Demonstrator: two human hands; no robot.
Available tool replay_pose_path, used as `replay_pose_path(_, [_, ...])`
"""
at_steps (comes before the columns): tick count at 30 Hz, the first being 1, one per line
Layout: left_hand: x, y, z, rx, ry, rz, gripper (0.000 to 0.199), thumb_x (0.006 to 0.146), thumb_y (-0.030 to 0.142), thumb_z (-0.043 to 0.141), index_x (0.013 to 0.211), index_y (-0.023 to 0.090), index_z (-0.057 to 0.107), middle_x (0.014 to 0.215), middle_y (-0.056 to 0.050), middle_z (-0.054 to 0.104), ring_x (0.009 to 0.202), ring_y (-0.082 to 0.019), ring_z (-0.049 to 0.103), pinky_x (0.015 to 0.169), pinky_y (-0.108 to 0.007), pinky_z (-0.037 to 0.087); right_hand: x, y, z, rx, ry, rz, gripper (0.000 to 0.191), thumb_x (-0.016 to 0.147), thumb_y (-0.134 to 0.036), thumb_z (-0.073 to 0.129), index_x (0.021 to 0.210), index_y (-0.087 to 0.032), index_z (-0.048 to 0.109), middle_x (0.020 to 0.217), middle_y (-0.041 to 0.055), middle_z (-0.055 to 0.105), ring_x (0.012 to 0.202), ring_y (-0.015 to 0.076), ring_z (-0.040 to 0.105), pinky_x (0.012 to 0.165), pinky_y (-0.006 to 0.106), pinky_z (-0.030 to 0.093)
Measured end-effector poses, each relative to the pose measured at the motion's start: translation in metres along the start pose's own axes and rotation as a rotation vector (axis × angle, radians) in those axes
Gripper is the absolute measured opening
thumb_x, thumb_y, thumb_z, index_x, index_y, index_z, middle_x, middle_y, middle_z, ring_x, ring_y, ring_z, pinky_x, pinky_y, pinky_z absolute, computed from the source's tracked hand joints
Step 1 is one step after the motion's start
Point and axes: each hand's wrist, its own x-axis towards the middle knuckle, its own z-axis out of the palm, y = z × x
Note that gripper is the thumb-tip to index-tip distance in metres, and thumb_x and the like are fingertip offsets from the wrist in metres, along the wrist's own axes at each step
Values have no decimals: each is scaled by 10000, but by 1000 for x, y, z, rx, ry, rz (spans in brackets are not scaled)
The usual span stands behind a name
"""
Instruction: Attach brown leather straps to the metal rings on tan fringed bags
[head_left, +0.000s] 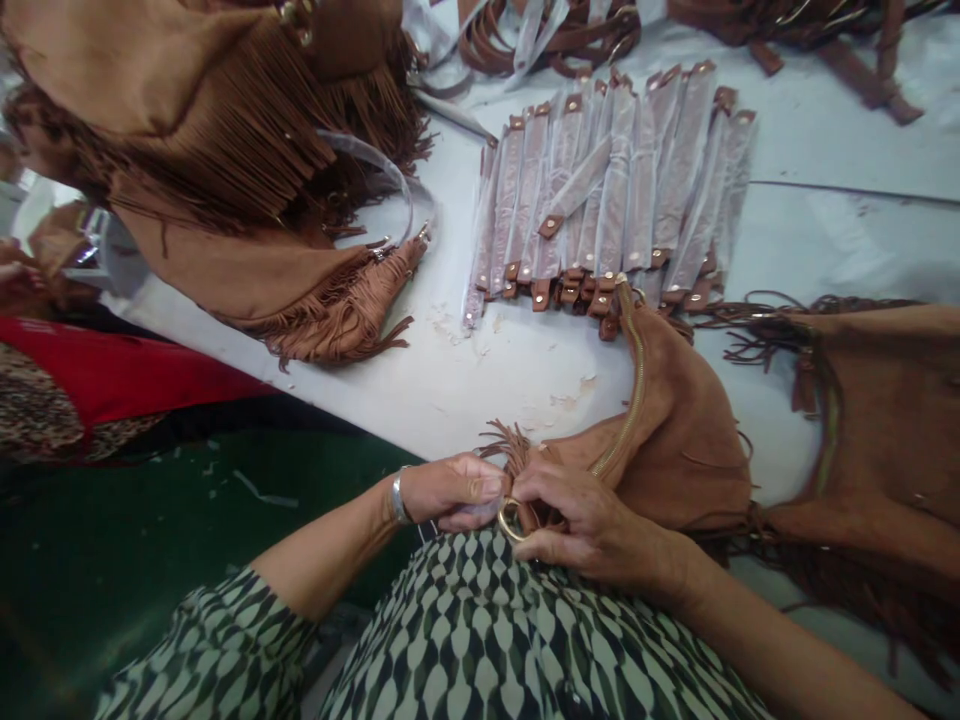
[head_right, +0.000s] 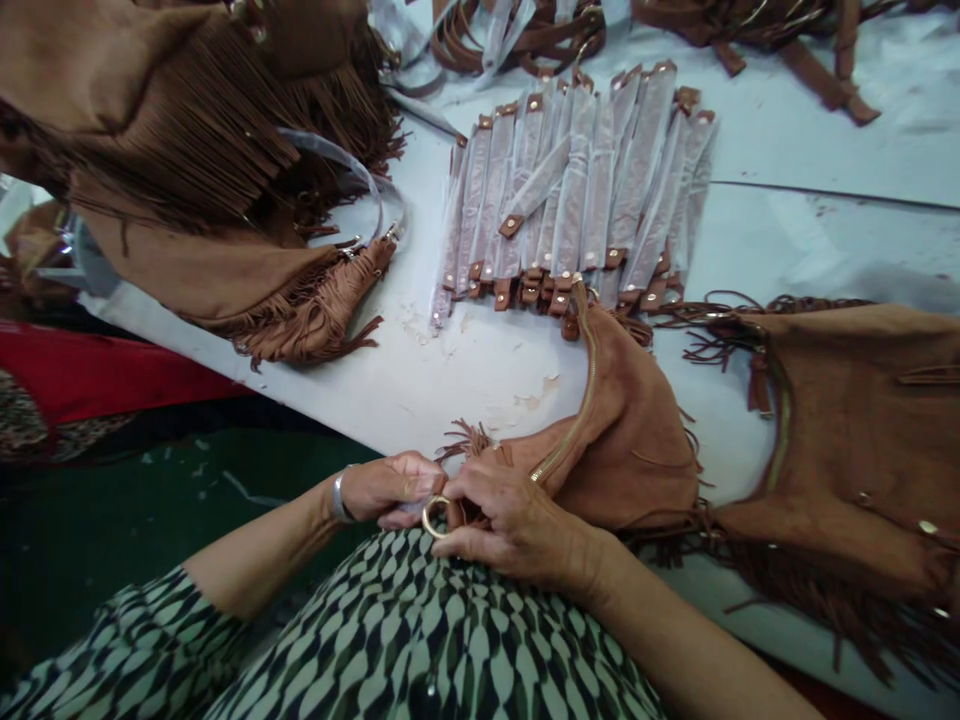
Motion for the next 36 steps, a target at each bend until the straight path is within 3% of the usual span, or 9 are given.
replay_pose_path(10, [-6, 1, 14, 114, 161, 146, 407, 799, 523, 506, 706, 128, 495, 484, 49, 414, 355, -41, 287, 355, -197, 161, 0, -6, 2, -51, 15, -13, 193, 793, -327, 611, 801, -159, 517, 726, 7, 506, 694, 129, 450, 629, 251, 365])
replay_pose_path(15, [-9, 1, 17, 76, 86, 136, 385, 827, 481, 484, 645, 144, 449, 421, 56, 386, 321, -44, 259, 350, -210, 151, -2, -8, 0, -31, 43, -57, 250, 791, -344, 616, 882, -132, 521, 780, 32, 527, 726, 134, 455, 665, 261, 376])
replay_pose_path(29, [-7, -13, 18, 64, 118, 169, 415, 804, 500, 513, 636, 123, 473, 456, 45, 408, 346, -44, 295, 355, -201, 175, -3, -11, -2, -16, 30, -41, 221, 799, -320, 606, 886, -131, 533, 788, 41, 535, 739, 143, 459, 670, 265, 388])
replay_pose_path(36, [1, -21, 20, -22, 183, 288, 395, 813, 482, 513, 646, 125, 482, 439, 37, 431, 328, -45, 306, 348, -198, 165, 0, -17, -3, -35, 156, -118, 178, 828, -298, 564, 849, -126, 526, 774, 37, 510, 742, 144, 442, 685, 282, 379])
